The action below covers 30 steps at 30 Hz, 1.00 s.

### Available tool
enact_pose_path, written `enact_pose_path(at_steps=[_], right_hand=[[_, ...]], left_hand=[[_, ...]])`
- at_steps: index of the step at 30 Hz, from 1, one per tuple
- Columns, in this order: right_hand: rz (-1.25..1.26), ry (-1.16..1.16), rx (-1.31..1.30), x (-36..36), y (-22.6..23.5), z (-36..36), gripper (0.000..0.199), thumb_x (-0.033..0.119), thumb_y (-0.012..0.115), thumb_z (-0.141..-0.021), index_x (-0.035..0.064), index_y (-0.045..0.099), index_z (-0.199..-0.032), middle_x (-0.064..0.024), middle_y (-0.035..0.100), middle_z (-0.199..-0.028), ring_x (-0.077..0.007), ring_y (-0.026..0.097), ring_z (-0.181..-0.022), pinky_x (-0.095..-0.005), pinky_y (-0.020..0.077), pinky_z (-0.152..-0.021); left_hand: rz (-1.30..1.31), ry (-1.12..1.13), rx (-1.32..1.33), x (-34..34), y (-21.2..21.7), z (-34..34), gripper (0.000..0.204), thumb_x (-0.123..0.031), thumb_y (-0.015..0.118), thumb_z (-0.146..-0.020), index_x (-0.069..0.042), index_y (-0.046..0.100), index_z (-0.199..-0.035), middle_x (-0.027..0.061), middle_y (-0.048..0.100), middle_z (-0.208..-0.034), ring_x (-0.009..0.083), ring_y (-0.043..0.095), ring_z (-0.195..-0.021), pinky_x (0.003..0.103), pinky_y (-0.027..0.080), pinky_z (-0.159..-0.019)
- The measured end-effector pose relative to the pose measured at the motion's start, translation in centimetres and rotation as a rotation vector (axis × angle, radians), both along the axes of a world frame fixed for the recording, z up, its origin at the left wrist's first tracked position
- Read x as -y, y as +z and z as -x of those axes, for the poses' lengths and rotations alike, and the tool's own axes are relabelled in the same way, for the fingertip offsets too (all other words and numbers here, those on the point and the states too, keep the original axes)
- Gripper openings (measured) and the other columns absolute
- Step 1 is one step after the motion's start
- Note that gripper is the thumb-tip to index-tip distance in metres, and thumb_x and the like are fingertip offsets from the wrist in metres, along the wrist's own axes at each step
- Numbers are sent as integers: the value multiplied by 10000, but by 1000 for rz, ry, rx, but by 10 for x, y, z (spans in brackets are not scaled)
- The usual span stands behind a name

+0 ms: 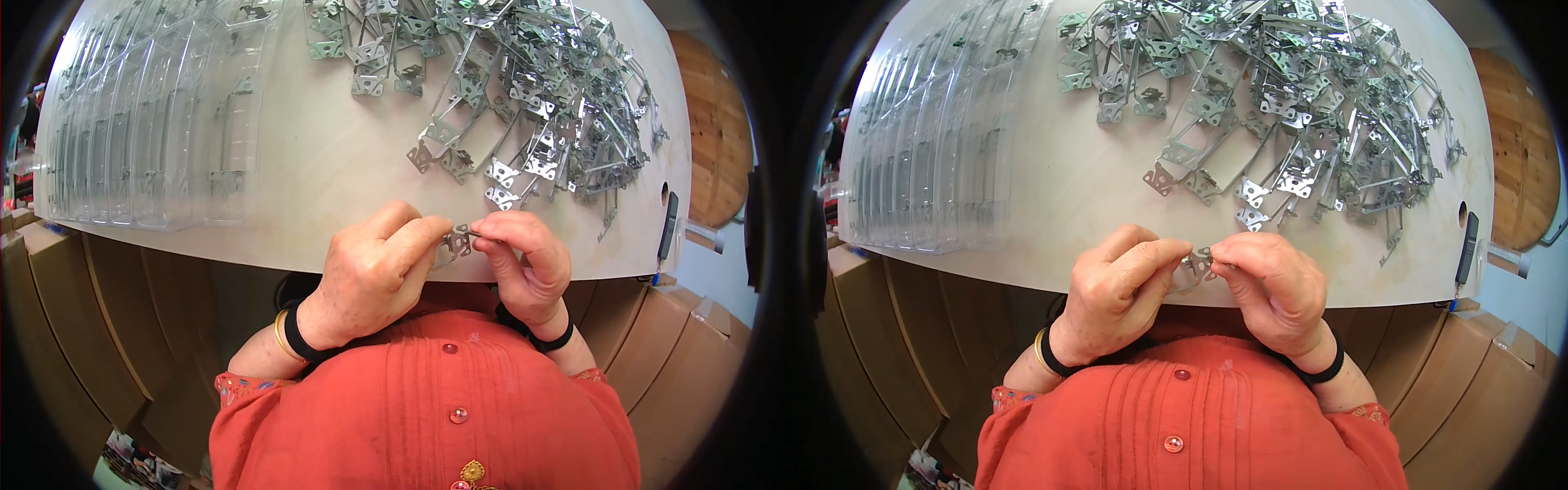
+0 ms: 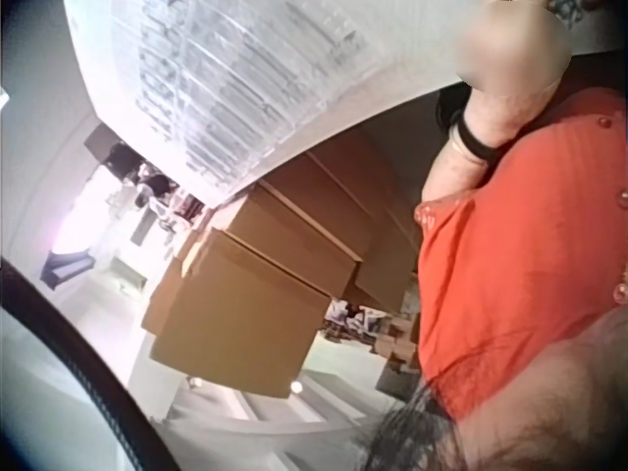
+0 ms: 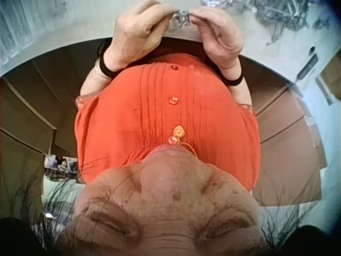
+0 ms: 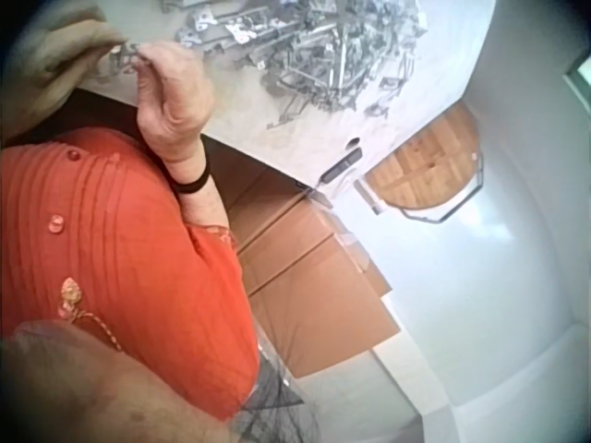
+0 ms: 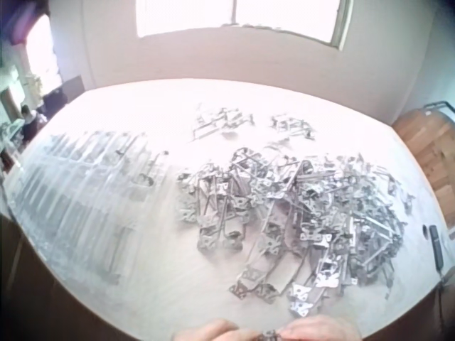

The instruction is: The person assembles small metal hardware components by hand at a white table. They pick up metal brackets and thin rods, insert the rods into the brackets, and place the assembled units into clear plastic packaging trays. The process is repetitive, involving picking, aligning, and inserting parts one by one.

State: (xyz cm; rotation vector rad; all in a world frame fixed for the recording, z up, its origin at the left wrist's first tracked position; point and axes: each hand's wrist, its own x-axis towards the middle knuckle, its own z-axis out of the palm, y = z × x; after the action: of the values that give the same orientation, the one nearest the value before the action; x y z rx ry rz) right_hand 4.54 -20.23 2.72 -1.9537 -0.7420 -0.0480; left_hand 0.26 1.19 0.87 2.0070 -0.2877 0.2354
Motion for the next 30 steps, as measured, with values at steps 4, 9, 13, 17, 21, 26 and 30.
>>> enact_pose_path(at_steps=[4, 9, 13, 17, 21, 26, 30], right_hand=[[-22, -22, -3, -1, -4, 2, 253, -79, 788, -849, 6, 687, -1064, -131, 744, -964, -243, 729, -838, -323, 589, -716], [-20, -8, 36, -3, -4, 1, 247, -82, 784, -852, 12, 686, -1057, -126, 741, -954, -235, 726, -834, -315, 586, -712], [-14, -18, 38, -3, -5, 2, 237, -77, 780, -859, 16, 686, -1056, -124, 741, -955, -232, 724, -836, -315, 585, -713], [-18, -35, 8, -2, -6, 6, 220, -75, 767, -874, 11, 683, -1059, -128, 739, -962, -234, 724, -838, -315, 585, -716], [-20, -47, -13, -2, -7, 7, 211, -82, 751, -885, 3, 679, -1065, -136, 737, -968, -238, 722, -833, -315, 585, -721], [-8, -11, 59, -3, -7, 5, 230, -79, 765, -872, 10, 676, -1065, -141, 734, -961, -245, 719, -824, -316, 584, -714], [25, 8, 85, -1, -6, 2, 246, -75, 777, -859, 16, 678, -1064, -141, 733, -955, -251, 719, -825, -321, 585, -708]], left_hand=[[-8, 14, 1, 1, 0, 2, 259, 89, 731, -817, -21, 742, -1051, 96, 634, -804, 216, 622, -633, 330, 494, -551], [-23, 33, 20, 2, -2, 5, 257, 81, 738, -815, -28, 745, -1047, 97, 639, -808, 222, 625, -630, 334, 500, -552], [-63, 41, 39, 4, 0, 6, 256, 73, 743, -815, -34, 746, -1048, 98, 645, -811, 226, 634, -633, 338, 506, -553], [-88, 39, 58, 4, 1, 7, 254, 68, 741, -819, -34, 744, -1052, 101, 646, -813, 233, 639, -627, 341, 509, -548], [-93, 41, 66, 4, -1, 7, 253, 64, 737, -820, -33, 739, -1054, 101, 645, -814, 236, 640, -620, 345, 511, -543], [-107, 37, 74, 5, 1, 7, 260, 58, 741, -818, -40, 737, -1060, 96, 641, -814, 233, 638, -617, 345, 511, -540], [-120, 34, 67, 4, 2, 7, 265, 53, 743, -819, -43, 736, -1066, 93, 639, -814, 232, 638, -619, 342, 511, -543]])
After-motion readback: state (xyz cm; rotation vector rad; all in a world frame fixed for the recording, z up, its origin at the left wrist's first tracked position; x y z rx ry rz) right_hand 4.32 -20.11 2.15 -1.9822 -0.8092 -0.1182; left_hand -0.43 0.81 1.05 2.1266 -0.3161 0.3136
